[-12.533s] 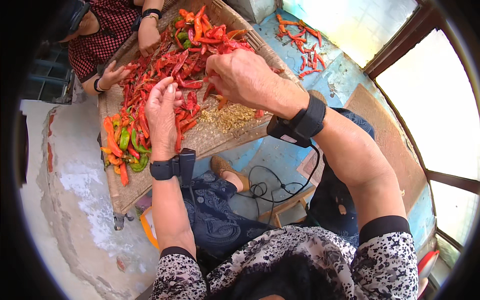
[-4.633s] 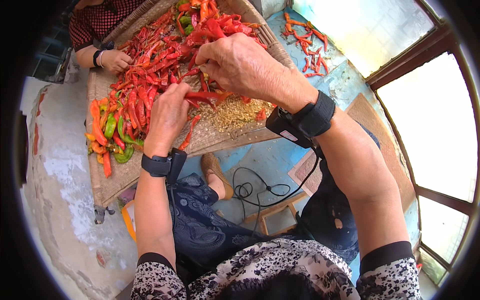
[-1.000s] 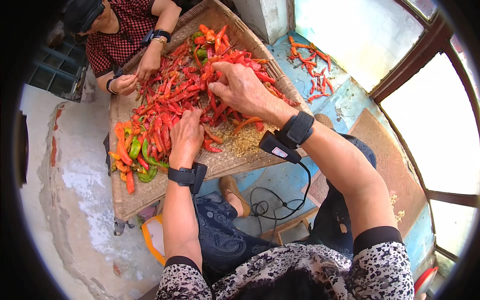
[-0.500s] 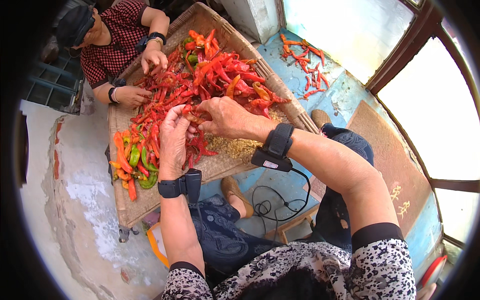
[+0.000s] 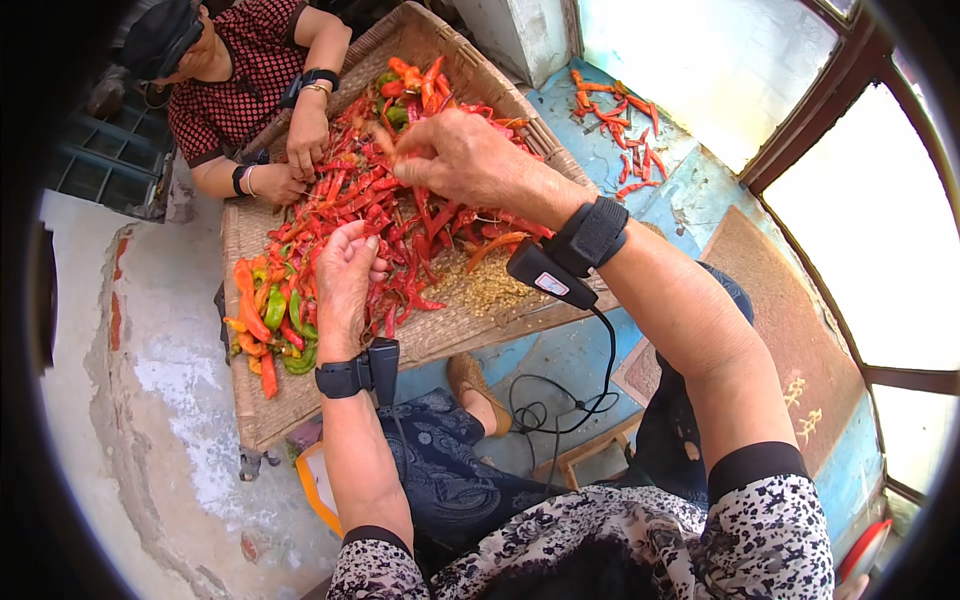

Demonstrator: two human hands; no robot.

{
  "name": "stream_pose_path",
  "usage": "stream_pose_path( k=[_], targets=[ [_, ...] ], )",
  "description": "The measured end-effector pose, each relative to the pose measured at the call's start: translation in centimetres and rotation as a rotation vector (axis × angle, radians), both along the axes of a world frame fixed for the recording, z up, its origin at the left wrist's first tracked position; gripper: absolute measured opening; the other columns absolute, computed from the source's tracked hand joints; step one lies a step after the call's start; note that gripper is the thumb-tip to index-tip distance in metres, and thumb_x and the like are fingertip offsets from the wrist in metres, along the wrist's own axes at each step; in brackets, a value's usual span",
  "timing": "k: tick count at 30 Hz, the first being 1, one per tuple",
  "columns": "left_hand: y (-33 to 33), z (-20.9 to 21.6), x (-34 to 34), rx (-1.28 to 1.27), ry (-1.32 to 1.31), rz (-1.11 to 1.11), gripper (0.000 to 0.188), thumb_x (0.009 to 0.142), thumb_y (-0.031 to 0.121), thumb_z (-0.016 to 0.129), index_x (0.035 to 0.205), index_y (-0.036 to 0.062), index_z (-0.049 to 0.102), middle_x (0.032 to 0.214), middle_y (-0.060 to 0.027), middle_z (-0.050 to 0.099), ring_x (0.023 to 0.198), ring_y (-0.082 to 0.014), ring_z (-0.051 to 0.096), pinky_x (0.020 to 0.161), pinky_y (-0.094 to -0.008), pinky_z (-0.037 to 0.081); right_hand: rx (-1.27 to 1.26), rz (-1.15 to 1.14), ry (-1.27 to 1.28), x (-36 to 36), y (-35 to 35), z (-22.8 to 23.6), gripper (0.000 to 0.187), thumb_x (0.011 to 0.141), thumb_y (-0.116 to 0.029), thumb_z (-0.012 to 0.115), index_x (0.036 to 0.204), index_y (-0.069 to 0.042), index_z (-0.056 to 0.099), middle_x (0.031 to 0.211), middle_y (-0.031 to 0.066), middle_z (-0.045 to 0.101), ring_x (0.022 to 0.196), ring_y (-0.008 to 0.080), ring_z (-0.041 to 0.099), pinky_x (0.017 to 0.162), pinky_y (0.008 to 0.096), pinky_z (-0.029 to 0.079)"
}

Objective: The person sorts through a pile of peppers on a tray, breaking them open by hand to release the seeds and pulling off the stems.

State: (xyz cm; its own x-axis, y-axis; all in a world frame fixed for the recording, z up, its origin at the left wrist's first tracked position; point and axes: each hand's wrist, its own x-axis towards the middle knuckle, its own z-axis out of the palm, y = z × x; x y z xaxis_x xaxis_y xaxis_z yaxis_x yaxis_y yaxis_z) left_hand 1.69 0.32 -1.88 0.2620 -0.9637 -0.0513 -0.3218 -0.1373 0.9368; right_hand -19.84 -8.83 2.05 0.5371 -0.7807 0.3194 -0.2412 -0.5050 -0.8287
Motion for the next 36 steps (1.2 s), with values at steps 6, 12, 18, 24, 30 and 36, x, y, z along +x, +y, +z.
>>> stream_pose_path(
  k=[6,12,18,24,30,36],
  targets=[
    [-0.7,-0.5,-0.8,-0.047,0.244,-0.021,0.016,0.094,0.015,0.060,0.106,0.0050,0.055,0.083,0.0006,0.060,0.068,-0.0079,0.059,0.059,-0.0209,0.048,-0.125,-0.013,-0.076,1.4,0.6,-2.7,0.032,0.085,-0.024,0.067,0.091,0.008,0.064,0.067,0.0217,0.064,0.066,0.0356,0.066,0.062,0.0432,0.052],
    [-0.5,-0.5,-2.0,-0.024,0.463,-0.223,0.014,0.095,0.019,0.060,0.102,0.0067,0.057,0.084,0.0008,0.061,0.072,-0.0080,0.060,0.065,-0.0232,0.049,-0.004,0.069,-0.016,2.4,2.9,-5.5,0.025,0.079,-0.018,0.069,0.077,0.005,0.060,0.074,0.0255,0.060,0.074,0.0413,0.063,0.064,0.0460,0.049],
    [0.5,-2.1,-0.6,-0.103,-0.710,-0.152,0.023,0.090,0.022,0.062,0.100,0.0010,0.062,0.076,-0.0104,0.064,0.066,-0.0215,0.061,0.062,-0.0340,0.049,0.196,0.188,0.175,0.9,1.5,-3.4,0.027,0.081,-0.021,0.066,0.071,0.004,0.059,0.066,0.0233,0.060,0.066,0.0336,0.065,0.061,0.0437,0.051],
    [0.4,-3.6,-3.1,-0.200,-0.966,-0.203,0.030,0.082,0.016,0.067,0.107,0.0026,0.058,0.077,-0.0176,0.063,0.072,-0.0357,0.062,0.065,-0.0449,0.048,0.062,-0.214,-0.213,0.5,-1.0,-1.4,0.039,0.088,-0.026,0.064,0.093,0.012,0.061,0.068,0.0207,0.064,0.064,0.0315,0.066,0.058,0.0414,0.051],
    [-0.5,-2.3,-2.2,-0.025,-0.728,-0.117,0.027,0.079,0.005,0.066,0.104,0.0019,0.054,0.071,-0.0146,0.062,0.070,-0.0330,0.064,0.063,-0.0402,0.049,-0.061,-0.009,-0.040,1.1,1.1,-2.9,0.030,0.082,-0.018,0.067,0.097,0.008,0.066,0.082,0.0235,0.066,0.079,0.0353,0.067,0.072,0.0411,0.053],
    [0.3,-0.5,-2.6,-0.018,0.239,-0.087,0.028,0.087,0.004,0.063,0.111,0.0024,0.049,0.084,0.0002,0.059,0.072,-0.0060,0.056,0.060,-0.0198,0.046,0.016,0.154,0.112,1.9,2.8,-6.7,0.033,0.088,-0.027,0.068,0.102,0.003,0.066,0.080,0.0190,0.068,0.075,0.0277,0.068,0.067,0.0377,0.052]
  ],
)
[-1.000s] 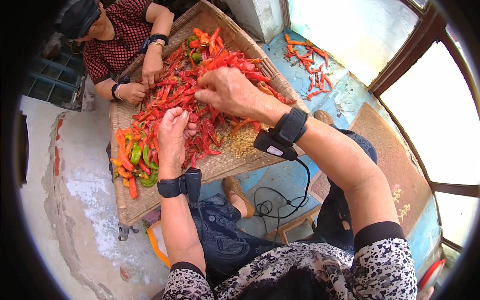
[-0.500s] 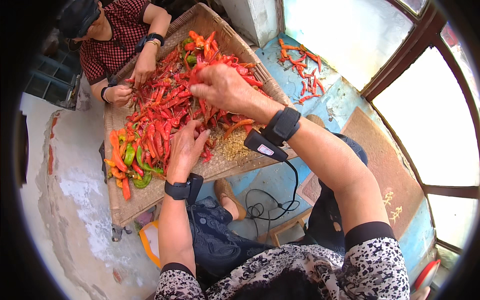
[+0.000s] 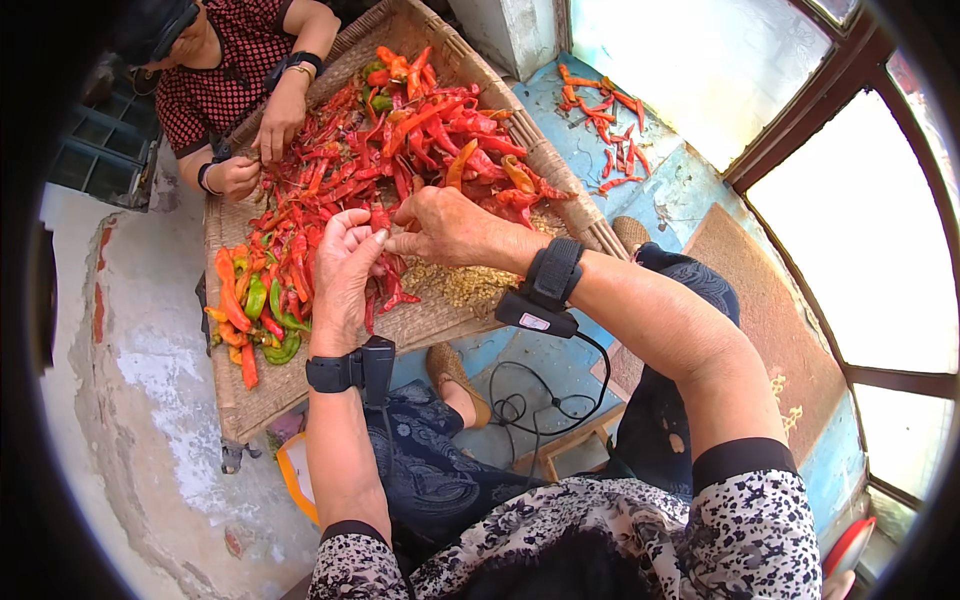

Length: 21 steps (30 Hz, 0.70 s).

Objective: The person sorts through a pile of peppers on a tray, breaking them open by hand to release the seeds and pulling off the stems.

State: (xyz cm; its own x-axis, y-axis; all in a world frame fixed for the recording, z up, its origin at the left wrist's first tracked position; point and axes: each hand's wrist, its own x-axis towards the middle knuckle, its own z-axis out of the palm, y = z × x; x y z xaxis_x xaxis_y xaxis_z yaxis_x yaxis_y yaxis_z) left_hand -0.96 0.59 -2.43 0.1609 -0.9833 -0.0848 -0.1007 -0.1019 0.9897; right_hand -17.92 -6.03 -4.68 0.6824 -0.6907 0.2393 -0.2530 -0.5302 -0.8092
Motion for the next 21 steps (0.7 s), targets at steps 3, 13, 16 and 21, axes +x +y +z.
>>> stream_pose_path(
  k=[3,13,16,21],
  targets=[
    [0.5,0.2,0.0,-0.005,0.033,-0.045,0.034,0.087,0.003,0.062,0.118,0.0017,0.048,0.084,-0.0012,0.059,0.073,-0.0069,0.057,0.063,-0.0201,0.047,0.121,0.003,0.010,0.4,0.4,0.7,0.030,0.087,-0.023,0.068,0.102,0.003,0.066,0.081,0.0172,0.069,0.074,0.0246,0.068,0.066,0.0366,0.052],
    [0.8,0.2,1.5,0.095,-0.043,-0.062,0.037,0.090,0.006,0.059,0.126,0.0020,0.047,0.090,-0.0028,0.062,0.074,-0.0087,0.059,0.066,-0.0213,0.049,0.270,0.101,0.032,0.2,-0.5,2.0,0.016,0.085,-0.009,0.064,0.094,0.004,0.066,0.074,0.0061,0.067,0.065,0.0115,0.061,0.060,0.0283,0.051],
    [0.8,-0.3,1.8,-0.010,-0.265,0.027,0.031,0.092,0.008,0.055,0.122,0.0025,0.051,0.091,-0.0052,0.063,0.076,-0.0104,0.060,0.068,-0.0231,0.050,0.314,0.043,-0.081,0.1,-0.9,3.1,0.016,0.081,-0.007,0.062,0.092,0.004,0.067,0.072,0.0112,0.069,0.063,0.0157,0.066,0.058,0.0315,0.053],
    [0.6,-1.7,1.9,-0.233,-0.957,-0.080,0.027,0.085,0.003,0.056,0.112,0.0014,0.058,0.095,-0.0206,0.062,0.078,-0.0384,0.063,0.069,-0.0436,0.050,0.289,-0.146,-0.428,-0.7,-3.3,4.9,0.022,0.089,-0.017,0.062,0.093,0.005,0.066,0.071,0.0126,0.068,0.060,0.0170,0.067,0.055,0.0325,0.054]
  ],
)
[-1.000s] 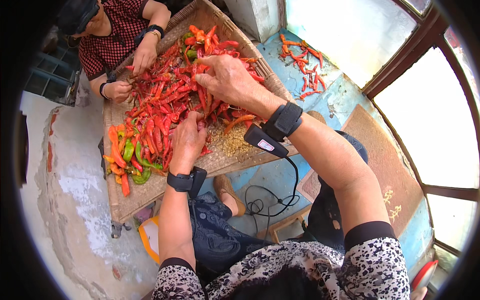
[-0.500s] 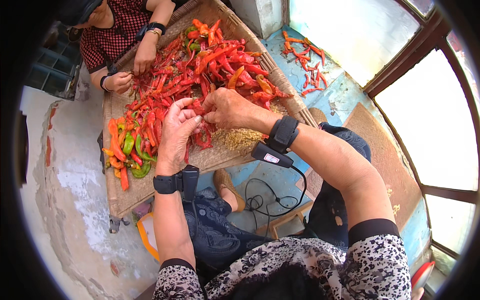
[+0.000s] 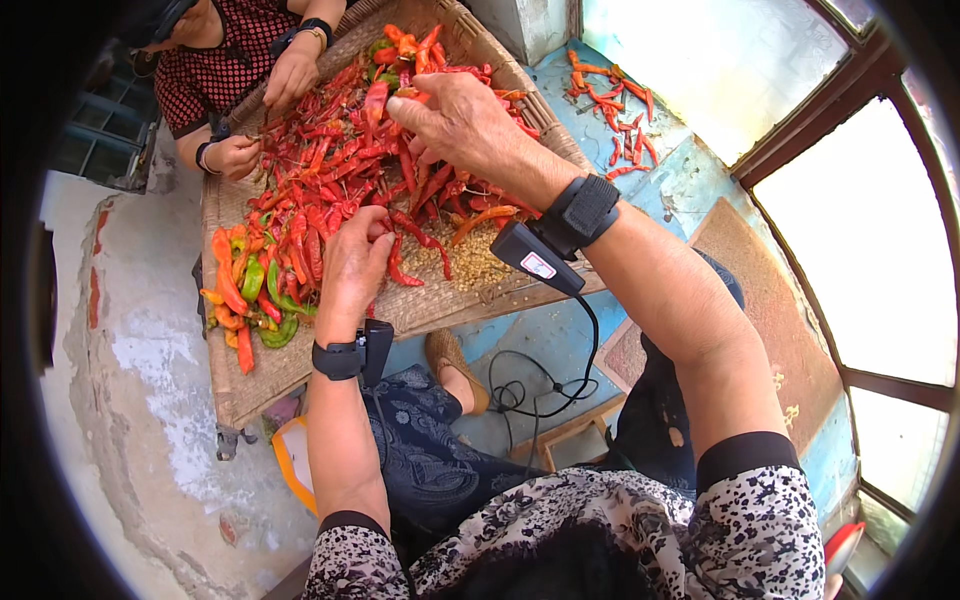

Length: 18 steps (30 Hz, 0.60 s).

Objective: The person sorts through a pile of peppers on a tray, breaking them open by hand to release the seeds and pulling off the stems.

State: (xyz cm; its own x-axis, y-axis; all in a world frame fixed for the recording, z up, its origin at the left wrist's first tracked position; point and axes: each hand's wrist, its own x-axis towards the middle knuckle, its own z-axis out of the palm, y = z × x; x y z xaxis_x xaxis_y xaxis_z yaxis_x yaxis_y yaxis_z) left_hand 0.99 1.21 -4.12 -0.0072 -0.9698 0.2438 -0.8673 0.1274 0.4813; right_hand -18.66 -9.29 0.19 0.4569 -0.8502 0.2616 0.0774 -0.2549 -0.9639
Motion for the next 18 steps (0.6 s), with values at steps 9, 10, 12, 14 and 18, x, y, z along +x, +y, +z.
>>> stream_pose_path(
  k=[9,10,12,14,18],
  targets=[
    [-0.5,-0.1,-1.0,0.029,-0.249,-0.050,0.013,0.082,0.007,0.064,0.095,0.0042,0.062,0.086,-0.0171,0.062,0.083,-0.0383,0.061,0.069,-0.0459,0.048,-0.495,0.127,0.769,1.6,3.6,-4.0,0.022,0.083,-0.018,0.064,0.087,0.004,0.065,0.075,0.0214,0.065,0.072,0.0375,0.066,0.065,0.0443,0.054],
    [-0.4,0.4,-1.1,0.009,-0.185,-0.082,0.009,0.083,0.007,0.063,0.091,0.0026,0.063,0.082,-0.0149,0.062,0.078,-0.0330,0.063,0.067,-0.0418,0.048,-0.488,0.126,0.789,1.7,4.3,-4.4,0.022,0.082,-0.018,0.065,0.085,0.004,0.064,0.073,0.0222,0.064,0.072,0.0391,0.065,0.064,0.0455,0.053],
    [-0.3,0.6,-1.1,0.024,-0.052,-0.110,0.009,0.083,0.006,0.062,0.091,0.0025,0.063,0.080,-0.0133,0.061,0.075,-0.0295,0.062,0.066,-0.0393,0.048,-0.511,0.119,0.895,1.6,4.8,-4.8,0.020,0.080,-0.016,0.063,0.081,0.003,0.066,0.074,0.0232,0.065,0.075,0.0394,0.067,0.066,0.0456,0.055],
    [0.0,0.9,-0.5,0.029,0.056,-0.118,0.011,0.084,0.005,0.060,0.094,0.0010,0.062,0.076,-0.0099,0.060,0.068,-0.0216,0.060,0.065,-0.0338,0.048,-0.485,0.109,0.859,1.6,4.7,-4.4,0.019,0.079,-0.015,0.064,0.080,0.003,0.063,0.071,0.0233,0.063,0.073,0.0398,0.066,0.065,0.0466,0.054],
    [1.0,2.0,0.8,0.077,-0.024,0.018,0.022,0.082,0.008,0.063,0.102,-0.0014,0.060,0.078,-0.0136,0.061,0.072,-0.0271,0.062,0.067,-0.0363,0.049,-0.436,0.172,0.688,0.9,3.5,-4.4,0.015,0.079,-0.012,0.064,0.079,0.003,0.062,0.066,0.0212,0.061,0.068,0.0382,0.064,0.062,0.0435,0.053]
  ],
)
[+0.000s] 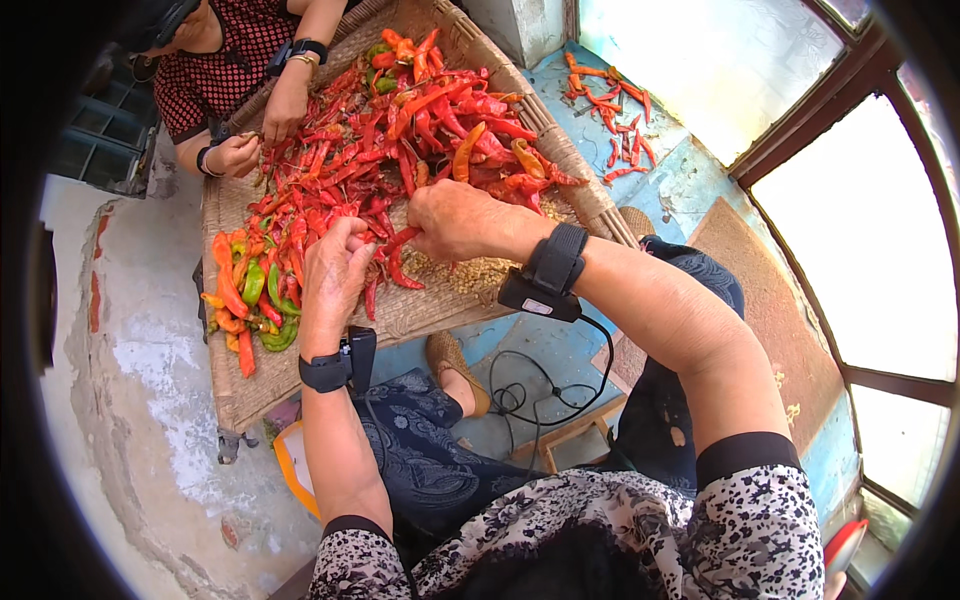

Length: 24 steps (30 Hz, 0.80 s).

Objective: The person sorts through a pile of peppers on a tray, breaking them open by hand to release the seeds and pulling off the stems.

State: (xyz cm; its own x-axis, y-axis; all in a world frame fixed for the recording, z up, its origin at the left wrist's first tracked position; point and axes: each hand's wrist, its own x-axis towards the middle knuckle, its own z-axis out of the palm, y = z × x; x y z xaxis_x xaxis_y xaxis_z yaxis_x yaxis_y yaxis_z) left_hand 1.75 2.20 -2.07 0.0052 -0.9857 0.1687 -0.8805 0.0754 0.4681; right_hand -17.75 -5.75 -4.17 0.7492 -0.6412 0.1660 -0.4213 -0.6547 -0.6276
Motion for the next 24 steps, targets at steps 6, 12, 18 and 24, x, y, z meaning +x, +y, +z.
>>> stream_pose_path(
  k=[6,12,18,24],
  targets=[
    [1.5,-1.2,-0.1,0.038,-0.228,-0.155,0.035,0.076,0.005,0.065,0.110,0.0037,0.061,0.089,-0.0199,0.062,0.086,-0.0378,0.061,0.073,-0.0451,0.049,0.056,-0.174,-0.466,-0.2,-2.7,3.8,0.036,0.085,-0.025,0.066,0.103,0.006,0.062,0.076,0.0244,0.065,0.072,0.0349,0.067,0.067,0.0424,0.053],
    [0.6,-1.7,-1.2,0.146,-0.372,-0.098,0.032,0.076,0.003,0.063,0.107,0.0074,0.062,0.092,-0.0191,0.062,0.086,-0.0403,0.060,0.073,-0.0485,0.049,-0.277,-0.320,-0.495,-1.1,-3.0,3.6,0.028,0.086,-0.018,0.064,0.103,0.004,0.064,0.077,0.0225,0.066,0.073,0.0357,0.066,0.068,0.0417,0.052],
    [-0.3,-1.0,-0.7,0.161,0.263,-0.030,0.016,0.081,0.002,0.061,0.098,0.0018,0.060,0.086,-0.0132,0.065,0.072,-0.0233,0.063,0.068,-0.0322,0.051,-0.022,0.036,-0.256,0.0,-1.0,1.2,0.022,0.085,-0.010,0.065,0.102,0.003,0.064,0.085,0.0206,0.067,0.079,0.0329,0.067,0.070,0.0383,0.053],
    [-0.5,-0.4,-1.3,0.231,0.694,0.017,0.018,0.089,0.006,0.062,0.106,0.0022,0.057,0.087,0.0004,0.061,0.073,-0.0057,0.057,0.065,-0.0206,0.047,-0.006,0.014,-0.363,1.1,0.5,-0.4,0.023,0.079,-0.019,0.068,0.093,0.000,0.066,0.075,0.0232,0.065,0.076,0.0398,0.065,0.067,0.0457,0.053]
  ],
)
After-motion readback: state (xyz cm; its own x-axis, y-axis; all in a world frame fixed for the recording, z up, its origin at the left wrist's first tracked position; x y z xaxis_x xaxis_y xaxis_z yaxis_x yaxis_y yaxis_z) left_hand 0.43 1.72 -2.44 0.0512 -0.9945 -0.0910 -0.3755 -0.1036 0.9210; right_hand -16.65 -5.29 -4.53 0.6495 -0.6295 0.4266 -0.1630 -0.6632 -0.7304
